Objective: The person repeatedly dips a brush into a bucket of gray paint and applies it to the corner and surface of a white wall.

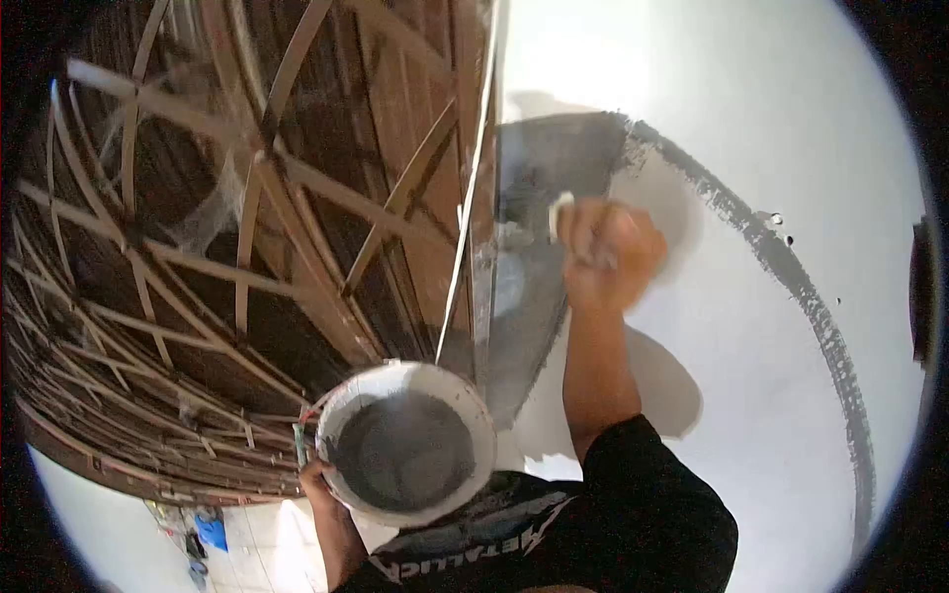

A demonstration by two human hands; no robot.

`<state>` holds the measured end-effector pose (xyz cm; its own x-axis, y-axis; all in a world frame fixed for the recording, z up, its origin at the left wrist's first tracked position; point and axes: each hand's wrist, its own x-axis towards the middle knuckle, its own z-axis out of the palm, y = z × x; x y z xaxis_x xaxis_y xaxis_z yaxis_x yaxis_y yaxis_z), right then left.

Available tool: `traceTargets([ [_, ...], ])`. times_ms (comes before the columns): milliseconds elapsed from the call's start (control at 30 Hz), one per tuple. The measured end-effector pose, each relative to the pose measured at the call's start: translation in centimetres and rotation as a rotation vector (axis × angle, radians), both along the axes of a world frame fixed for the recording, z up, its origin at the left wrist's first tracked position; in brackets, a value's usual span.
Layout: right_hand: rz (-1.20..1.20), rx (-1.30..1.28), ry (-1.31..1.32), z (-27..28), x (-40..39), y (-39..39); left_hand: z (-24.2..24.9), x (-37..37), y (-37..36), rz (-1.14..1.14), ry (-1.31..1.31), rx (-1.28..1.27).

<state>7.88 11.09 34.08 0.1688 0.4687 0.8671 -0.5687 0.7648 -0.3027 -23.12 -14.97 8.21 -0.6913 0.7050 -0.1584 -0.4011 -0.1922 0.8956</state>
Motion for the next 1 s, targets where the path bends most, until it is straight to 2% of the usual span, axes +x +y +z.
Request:
traceTargets([
  [67, 0.213, 0.191, 0.065, -0.1, 1.1, -1.3, -0.5, -0.1, 0.6, 0.047, 0.196, 0.054],
  [133, -0.303, 0.149, -0.065, -0.5, -0.3, 0.7, -1.8, -1.4, -0.3, -0.068, 0.273, 0.043],
  [200, -0.330, 0.048, -0.074, -0.7, -1.5, 2.8, -1.8, -1.2, -0.8, -0.073, 0.140, 0.054],
  [300, 0.109, 0.184, 0.097, 0.1, -0.1, -0.2, -2.2, -1.7, -1.1, -0.045, 0.063, 0.038],
  [433, -0.055, 0.144, 0.082, -0.3, -0.3, 0.6, -2.6, -1.8, -0.3, 0.047, 0.068, -0.053],
  [467, -0.133, 0.117, 0.038, -0.6, -0.4, 1.3, -3.6, -3.3, -1.5, -0.077, 0.286, -0.050],
  [500, -0.215, 0.093, -0.004, -0.4, -0.4, 1.8, -3.4, -3.2, -1.4, -0.056, 0.296, -0.036],
  [600, 0.026, 0.374, 0.105, 0.4, 1.2, -1.7, -0.5, -0.9, 0.0, 0.007, 0.172, -0.029],
  [667, -0.643, 0.172, -0.075, -0.3, 0.3, -0.2, 0.3, -0.5, 0.3, 0.032, 0.103, -0.087],
  [733, -0.431, 0.120, -0.072, -1.6, 0.0, 1.9, -1.3, -1.4, -0.1, 0.019, 0.045, -0.125],
  [767, -0.328, 0.089, -0.065, -2.3, -0.1, 2.9, -2.5, -1.9, -0.6, -0.003, 0.121, -0.106],
  [833, -0.087, 0.144, 0.090, -0.1, -0.2, -0.3, -3.9, -3.2, -0.7, -0.042, 0.277, -0.047],
  [900, -0.072, 0.244, 0.066, 0.3, 0.6, -2.0, -0.9, -0.5, 0.2, 0.085, 0.127, 0.034],
  [933, -0.063, 0.292, 0.053, 0.3, 0.8, -2.3, -1.4, -0.5, 0.6, 0.154, 0.145, 0.049],
  [1000, -0.486, 0.282, -0.153, -0.9, -0.6, 1.6, -2.1, -0.8, 0.0, 0.150, 0.161, 0.059],
])
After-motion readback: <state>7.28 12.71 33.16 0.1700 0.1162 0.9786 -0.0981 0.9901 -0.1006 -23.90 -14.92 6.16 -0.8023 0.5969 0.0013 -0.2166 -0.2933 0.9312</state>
